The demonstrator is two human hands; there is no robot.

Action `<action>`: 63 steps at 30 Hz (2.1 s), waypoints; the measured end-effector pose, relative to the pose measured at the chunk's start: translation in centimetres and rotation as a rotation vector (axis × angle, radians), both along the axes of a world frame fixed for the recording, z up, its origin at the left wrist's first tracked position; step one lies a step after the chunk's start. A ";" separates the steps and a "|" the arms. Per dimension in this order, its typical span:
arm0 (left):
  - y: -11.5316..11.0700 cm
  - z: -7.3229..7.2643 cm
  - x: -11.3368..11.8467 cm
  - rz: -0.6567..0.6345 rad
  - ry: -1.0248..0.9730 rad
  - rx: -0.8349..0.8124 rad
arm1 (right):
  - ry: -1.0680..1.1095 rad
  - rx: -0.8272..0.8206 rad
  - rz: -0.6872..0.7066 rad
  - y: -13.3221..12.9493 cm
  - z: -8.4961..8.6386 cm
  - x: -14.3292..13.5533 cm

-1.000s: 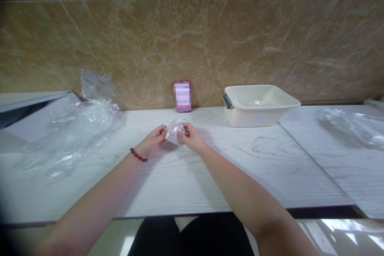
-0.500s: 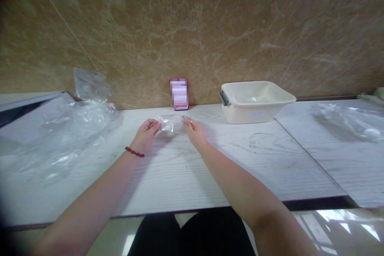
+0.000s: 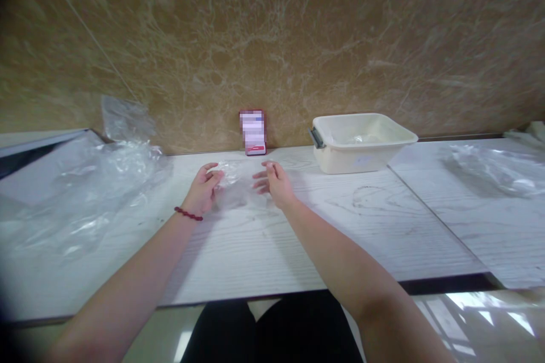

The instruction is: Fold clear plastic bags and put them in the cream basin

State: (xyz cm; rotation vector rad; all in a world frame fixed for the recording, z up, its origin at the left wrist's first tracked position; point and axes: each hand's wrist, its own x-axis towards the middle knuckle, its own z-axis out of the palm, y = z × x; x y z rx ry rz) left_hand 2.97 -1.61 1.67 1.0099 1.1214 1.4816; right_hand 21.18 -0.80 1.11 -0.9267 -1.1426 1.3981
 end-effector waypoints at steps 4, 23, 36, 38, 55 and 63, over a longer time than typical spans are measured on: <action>0.2 -0.4 -0.2 0.009 0.015 -0.013 | 0.051 -0.047 0.257 -0.6 0.2 -0.2; -0.8 0.9 -1.6 -0.477 -0.249 -0.084 | -0.298 -0.088 0.273 1.3 1.2 3.8; 1.7 -0.5 -3.6 -0.173 -0.389 0.029 | -0.289 -0.022 0.180 2.8 0.7 6.4; 1.5 -0.4 -3.5 -0.189 -0.406 -0.001 | -0.291 -0.029 0.194 2.8 0.7 6.4; -0.8 0.2 -0.4 -0.902 -0.078 -0.062 | -0.086 -0.205 0.602 -0.2 0.8 2.4; -1.3 -0.1 0.4 -0.587 0.063 -0.079 | -0.178 -0.149 0.448 0.7 -0.1 2.2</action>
